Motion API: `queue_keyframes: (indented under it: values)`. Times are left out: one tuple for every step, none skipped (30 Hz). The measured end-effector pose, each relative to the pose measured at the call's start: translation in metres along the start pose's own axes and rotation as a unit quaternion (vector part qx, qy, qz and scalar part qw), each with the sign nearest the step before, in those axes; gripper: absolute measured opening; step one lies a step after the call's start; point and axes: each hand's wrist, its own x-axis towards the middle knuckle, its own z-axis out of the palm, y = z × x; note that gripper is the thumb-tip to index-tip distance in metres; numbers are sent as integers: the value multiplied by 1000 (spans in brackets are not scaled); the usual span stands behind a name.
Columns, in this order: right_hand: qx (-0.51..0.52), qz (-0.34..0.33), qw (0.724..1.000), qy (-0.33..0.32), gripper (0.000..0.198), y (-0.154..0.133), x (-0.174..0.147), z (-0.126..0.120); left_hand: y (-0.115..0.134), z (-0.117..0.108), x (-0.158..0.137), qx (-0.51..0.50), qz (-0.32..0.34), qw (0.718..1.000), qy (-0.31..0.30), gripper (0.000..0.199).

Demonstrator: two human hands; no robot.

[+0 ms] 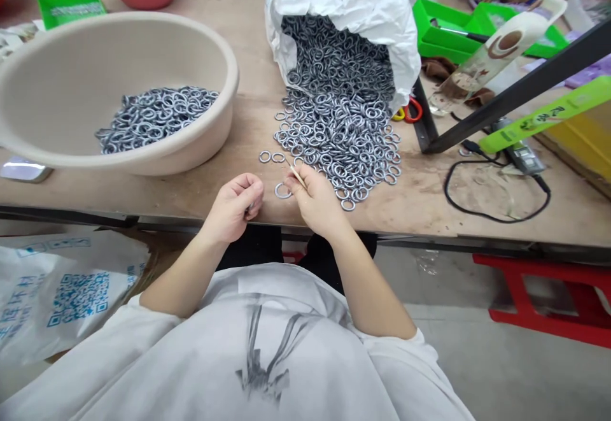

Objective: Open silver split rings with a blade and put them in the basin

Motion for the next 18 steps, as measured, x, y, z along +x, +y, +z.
queue_keyframes:
  values:
    - [22, 1, 1000, -3, 16, -3, -4, -2, 0, 5, 2, 27, 17, 999, -25, 36]
    - [44, 3, 999, -9, 14, -6, -7, -3, -1, 9, 3, 56, 33, 996, -55, 37]
    - [69, 5, 997, -15, 14, -8, -9, -3, -1, 12, 4, 83, 46, 992, -83, 38]
    - [97, 8, 995, -18, 15, -10, -11, -3, -1, 16, 4, 102, 52, 988, -105, 39]
    - [124, 11, 992, -14, 16, -11, -12, -3, -2, 18, 4, 108, 53, 986, -119, 40]
    - [147, 14, 989, -5, 18, -11, -14, -2, -3, 21, 4, 100, 48, 986, -122, 41]
    - [165, 17, 986, 8, 21, -11, -16, 0, -4, 22, 4, 80, 40, 989, -117, 42]
    - [176, 19, 984, 22, 24, -10, -18, 2, -7, 24, 3, 54, 28, 992, -108, 42]
    - [183, 18, 982, 35, 27, -8, -20, 4, -9, 26, 2, 26, 16, 995, -99, 43]
    - [186, 14, 981, 45, 31, -7, -21, 6, -11, 28, 2, 0, 5, 996, -92, 43]
    - [186, 10, 981, 53, 35, -5, -23, 8, -13, 30, 0, -21, -5, 996, -88, 43]
    - [183, 7, 981, 61, 37, -3, -24, 10, -14, 31, -1, -39, -16, 995, -87, 43]
    - [174, 2, 982, 74, 37, -2, -24, 11, -14, 33, -2, -56, -27, 994, -86, 44]
    - [159, -6, 983, 91, 37, 0, -25, 11, -14, 35, -3, -71, -38, 993, -84, 44]
    - [137, -18, 985, 108, 38, 0, -26, 11, -12, 36, -4, -87, -49, 992, -81, 44]
    - [106, -36, 986, 123, 40, 1, -27, 11, -11, 37, -5, -102, -59, 990, -75, 44]
    - [70, -58, 987, 131, 41, 1, -29, 10, -9, 37, -6, -116, -68, 989, -70, 45]
    - [30, -82, 987, 132, 42, 0, -32, 10, -8, 37, -6, -127, -75, 987, -64, 45]
